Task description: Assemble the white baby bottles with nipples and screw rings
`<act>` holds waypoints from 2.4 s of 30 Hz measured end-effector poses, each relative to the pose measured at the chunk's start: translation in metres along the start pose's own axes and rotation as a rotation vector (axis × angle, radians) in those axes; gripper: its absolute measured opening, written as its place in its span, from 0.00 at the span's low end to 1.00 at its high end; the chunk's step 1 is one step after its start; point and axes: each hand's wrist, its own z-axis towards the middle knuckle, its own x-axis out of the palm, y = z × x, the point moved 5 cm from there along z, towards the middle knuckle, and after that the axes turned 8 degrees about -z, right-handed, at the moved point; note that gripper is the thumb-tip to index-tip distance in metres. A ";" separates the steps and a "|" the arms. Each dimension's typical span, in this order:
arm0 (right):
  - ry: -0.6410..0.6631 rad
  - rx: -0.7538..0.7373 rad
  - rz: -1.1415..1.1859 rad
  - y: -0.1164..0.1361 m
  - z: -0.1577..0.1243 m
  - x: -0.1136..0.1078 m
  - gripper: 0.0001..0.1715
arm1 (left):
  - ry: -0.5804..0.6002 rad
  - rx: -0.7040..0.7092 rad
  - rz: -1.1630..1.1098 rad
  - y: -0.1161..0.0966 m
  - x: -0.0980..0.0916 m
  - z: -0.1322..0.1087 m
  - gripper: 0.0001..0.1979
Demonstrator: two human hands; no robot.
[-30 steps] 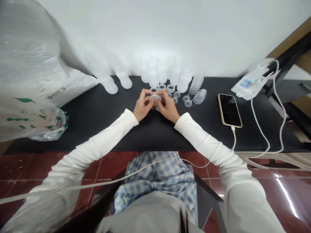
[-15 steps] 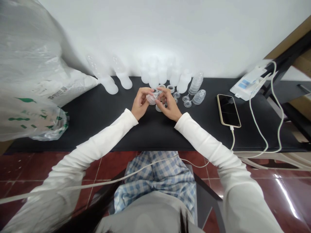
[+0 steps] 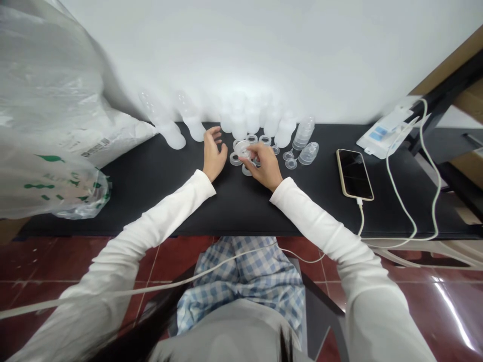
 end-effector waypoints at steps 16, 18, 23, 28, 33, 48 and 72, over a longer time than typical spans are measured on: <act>0.099 0.008 -0.155 -0.003 0.002 -0.004 0.21 | -0.131 -0.040 -0.005 0.083 0.025 0.087 0.43; 0.095 0.007 -0.165 -0.006 0.003 -0.003 0.22 | -0.113 -0.029 0.003 0.083 0.023 0.085 0.43; 0.042 0.014 -0.186 -0.019 0.006 -0.003 0.22 | -0.186 0.123 0.083 0.049 0.017 0.068 0.34; -0.015 0.076 -0.126 -0.031 0.007 -0.004 0.24 | -0.190 0.197 0.130 0.007 0.000 0.040 0.35; 0.012 0.072 -0.068 -0.031 0.008 -0.003 0.22 | 0.125 0.333 0.264 -0.017 -0.015 0.009 0.34; 0.184 -0.224 -0.198 -0.028 0.007 -0.014 0.19 | 0.324 0.575 0.425 -0.056 -0.024 -0.008 0.32; 0.328 -0.198 -0.356 -0.022 0.012 -0.018 0.29 | 0.415 0.599 0.440 -0.042 -0.024 -0.002 0.25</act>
